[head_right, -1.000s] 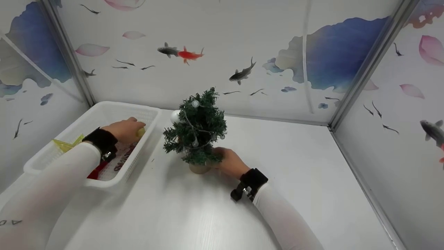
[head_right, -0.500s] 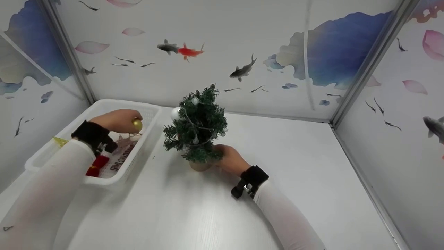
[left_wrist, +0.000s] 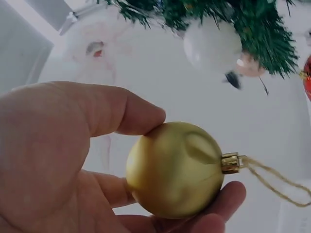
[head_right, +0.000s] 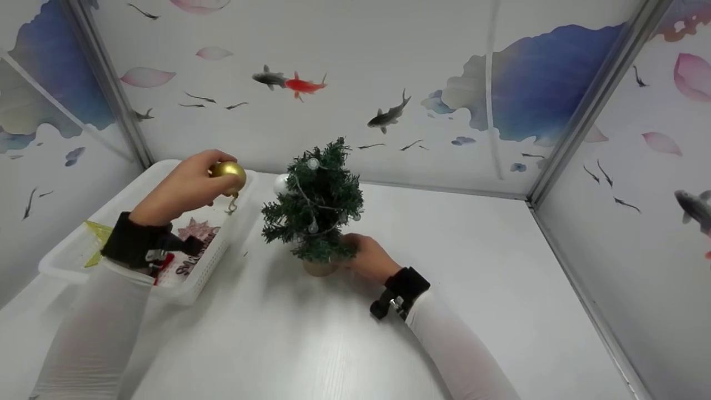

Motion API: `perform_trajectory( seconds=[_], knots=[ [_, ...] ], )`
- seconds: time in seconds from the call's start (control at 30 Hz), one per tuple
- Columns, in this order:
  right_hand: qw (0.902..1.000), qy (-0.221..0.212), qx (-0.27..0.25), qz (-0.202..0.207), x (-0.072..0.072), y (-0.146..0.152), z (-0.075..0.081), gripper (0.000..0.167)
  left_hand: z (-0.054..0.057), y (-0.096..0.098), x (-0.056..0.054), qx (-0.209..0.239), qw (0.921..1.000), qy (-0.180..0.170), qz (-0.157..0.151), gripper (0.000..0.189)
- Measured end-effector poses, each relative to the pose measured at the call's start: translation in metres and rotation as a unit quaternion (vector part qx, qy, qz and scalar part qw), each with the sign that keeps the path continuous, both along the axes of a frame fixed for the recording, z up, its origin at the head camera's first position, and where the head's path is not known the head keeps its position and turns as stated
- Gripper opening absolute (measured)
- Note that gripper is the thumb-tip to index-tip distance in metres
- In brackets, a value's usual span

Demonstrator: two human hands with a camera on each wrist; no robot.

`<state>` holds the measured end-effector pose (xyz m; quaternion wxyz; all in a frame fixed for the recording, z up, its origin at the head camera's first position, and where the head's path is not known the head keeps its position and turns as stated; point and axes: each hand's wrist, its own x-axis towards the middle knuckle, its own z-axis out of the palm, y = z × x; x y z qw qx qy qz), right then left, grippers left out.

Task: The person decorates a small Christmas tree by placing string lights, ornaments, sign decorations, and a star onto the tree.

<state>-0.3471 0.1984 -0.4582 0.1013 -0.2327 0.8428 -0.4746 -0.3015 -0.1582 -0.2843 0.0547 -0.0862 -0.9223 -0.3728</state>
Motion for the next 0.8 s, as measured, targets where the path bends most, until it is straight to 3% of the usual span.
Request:
perform_trajectory(
  seconds=[0.13, 0.27, 0.33, 0.47, 0.57, 0.7, 0.8],
  knots=[
    [0.9997, 0.0, -0.02, 0.017, -0.001, 0.001, -0.002, 0.056, -0.002, 0.012, 0.015, 0.087, 0.9956, -0.012, -0.032, 0.043],
    [0.9986, -0.011, -0.047, 0.021, -0.004, 0.007, 0.002, 0.058, -0.003, 0.017, 0.03, 0.158, 0.9822, -0.024, -0.099, 0.038],
    [0.999, -0.001, -0.045, 0.004, -0.006, 0.011, 0.006, 0.053, -0.003, 0.017, 0.038, 0.176, 0.9747, -0.027, -0.135, 0.036],
    [0.9976, 0.026, -0.042, -0.049, -0.01, 0.018, 0.023, 0.021, -0.001, 0.019, 0.051, 0.215, 0.9568, -0.031, -0.194, 0.033],
    [0.9929, 0.017, -0.085, -0.081, -0.008, 0.026, 0.04, 0.024, 0.0, 0.022, 0.057, 0.242, 0.9415, -0.031, -0.233, 0.033],
    [0.9756, -0.009, -0.191, -0.108, -0.001, 0.035, 0.063, 0.033, -0.003, 0.027, 0.061, 0.261, 0.9234, -0.04, -0.279, 0.037],
    [0.9508, 0.023, -0.281, -0.129, 0.008, 0.035, 0.079, 0.03, -0.007, 0.029, 0.062, 0.269, 0.9149, -0.045, -0.298, 0.038]
  ],
)
